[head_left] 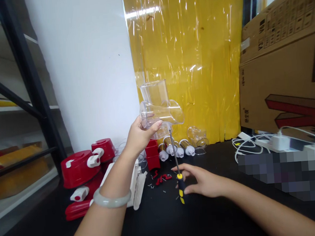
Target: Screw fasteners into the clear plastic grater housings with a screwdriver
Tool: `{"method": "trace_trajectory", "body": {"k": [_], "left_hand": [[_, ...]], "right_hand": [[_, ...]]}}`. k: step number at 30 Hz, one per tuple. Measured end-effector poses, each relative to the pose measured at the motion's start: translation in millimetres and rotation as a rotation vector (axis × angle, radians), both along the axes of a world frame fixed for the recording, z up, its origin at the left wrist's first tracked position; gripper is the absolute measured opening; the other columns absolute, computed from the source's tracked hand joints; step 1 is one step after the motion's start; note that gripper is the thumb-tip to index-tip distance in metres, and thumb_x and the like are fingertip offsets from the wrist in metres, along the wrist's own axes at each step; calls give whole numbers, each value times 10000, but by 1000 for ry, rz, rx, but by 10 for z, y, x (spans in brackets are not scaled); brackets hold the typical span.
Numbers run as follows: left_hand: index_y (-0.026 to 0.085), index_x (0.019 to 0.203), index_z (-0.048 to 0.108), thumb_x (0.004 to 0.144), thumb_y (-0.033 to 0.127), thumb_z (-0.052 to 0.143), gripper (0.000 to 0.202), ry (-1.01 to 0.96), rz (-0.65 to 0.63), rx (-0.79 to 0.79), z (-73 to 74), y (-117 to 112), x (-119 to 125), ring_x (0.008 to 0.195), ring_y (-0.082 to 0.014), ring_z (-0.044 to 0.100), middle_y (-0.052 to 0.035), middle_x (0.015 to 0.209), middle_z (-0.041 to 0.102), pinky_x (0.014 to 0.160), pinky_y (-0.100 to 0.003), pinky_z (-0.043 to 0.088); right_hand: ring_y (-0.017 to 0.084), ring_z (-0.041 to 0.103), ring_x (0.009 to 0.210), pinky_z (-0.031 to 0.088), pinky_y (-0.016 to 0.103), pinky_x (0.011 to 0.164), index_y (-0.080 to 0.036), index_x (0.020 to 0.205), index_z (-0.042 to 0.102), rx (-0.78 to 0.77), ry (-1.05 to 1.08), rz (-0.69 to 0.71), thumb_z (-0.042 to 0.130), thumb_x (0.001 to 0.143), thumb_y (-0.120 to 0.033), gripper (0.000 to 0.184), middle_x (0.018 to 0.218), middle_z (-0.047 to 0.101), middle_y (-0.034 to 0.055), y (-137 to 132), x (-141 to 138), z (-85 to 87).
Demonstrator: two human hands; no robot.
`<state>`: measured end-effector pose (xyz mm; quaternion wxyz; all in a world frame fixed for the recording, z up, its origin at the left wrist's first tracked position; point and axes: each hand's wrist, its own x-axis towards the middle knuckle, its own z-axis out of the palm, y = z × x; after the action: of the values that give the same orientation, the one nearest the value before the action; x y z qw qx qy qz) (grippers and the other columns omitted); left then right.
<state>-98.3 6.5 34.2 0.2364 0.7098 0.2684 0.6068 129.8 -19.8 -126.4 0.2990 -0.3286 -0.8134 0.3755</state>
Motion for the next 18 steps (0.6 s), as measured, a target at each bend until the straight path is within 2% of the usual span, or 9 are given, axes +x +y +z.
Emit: {"method": "trace_trajectory", "body": {"k": [2,4,6,7,10,12,13,15,18], "left_hand": [[187,1035,668,698,532,844,514,1,4,-5,-1,1,-4,1014,-283,742,-124,1067,785,900,-423,597],[185,1021,665,691,531,849,513,0,13,-12,2,-6,-7,1025,-284,742,-126,1074,785,914,-421,596],[184,1012,662,685,529,852,512,-2,18,-15,7,-14,-7,1019,-282,742,-126,1071,787,913,-418,599],[184,1012,660,685,527,852,512,-1,20,-14,9,-16,-7,1010,-281,742,-124,1066,787,908,-417,600],[179,1027,661,686,531,849,525,2,22,-9,11,-18,-1,995,-283,741,-126,1056,784,896,-421,602],[179,1041,664,694,531,842,526,3,18,-6,9,-15,4,1001,-283,740,-130,1064,779,903,-426,601],[181,1041,665,696,526,840,519,3,15,-4,7,-13,5,1005,-283,739,-130,1067,778,904,-428,600],[185,1034,669,701,518,838,500,1,17,-1,4,-9,6,1012,-285,738,-131,1072,776,905,-431,599],[179,1029,667,687,531,843,522,-7,22,-8,2,-3,5,1012,-291,735,-135,1071,777,903,-435,599]], "right_hand": [[254,694,1035,511,445,1036,-222,1353,575,47,-44,-106,942,702,-360,760,1039,725,33,9,-19,-16],[284,655,1162,484,465,1090,-219,1365,569,83,-52,-121,969,653,-399,836,1219,695,83,8,-13,-19],[301,584,1322,445,481,1152,-233,1439,513,61,-13,-31,917,729,-395,833,1416,613,121,3,11,-14],[293,574,1346,444,482,1156,-241,1469,486,34,9,19,873,782,-372,799,1433,607,119,4,21,-13],[251,681,1143,516,443,1048,-241,1429,521,-28,24,25,823,825,-291,678,1167,716,55,20,10,-29],[227,693,982,536,415,976,-231,1330,592,6,-13,-74,895,749,-298,658,996,711,9,29,-24,-48],[227,685,964,535,414,971,-227,1291,612,36,-30,-116,933,702,-314,676,985,705,7,27,-40,-53],[260,672,1074,515,444,1030,-227,1300,606,83,-28,-127,955,670,-355,731,1132,708,54,7,-53,-46],[297,584,1338,445,495,1154,-239,1457,490,58,45,24,857,783,-320,772,1416,623,127,-43,-39,-9]]}}
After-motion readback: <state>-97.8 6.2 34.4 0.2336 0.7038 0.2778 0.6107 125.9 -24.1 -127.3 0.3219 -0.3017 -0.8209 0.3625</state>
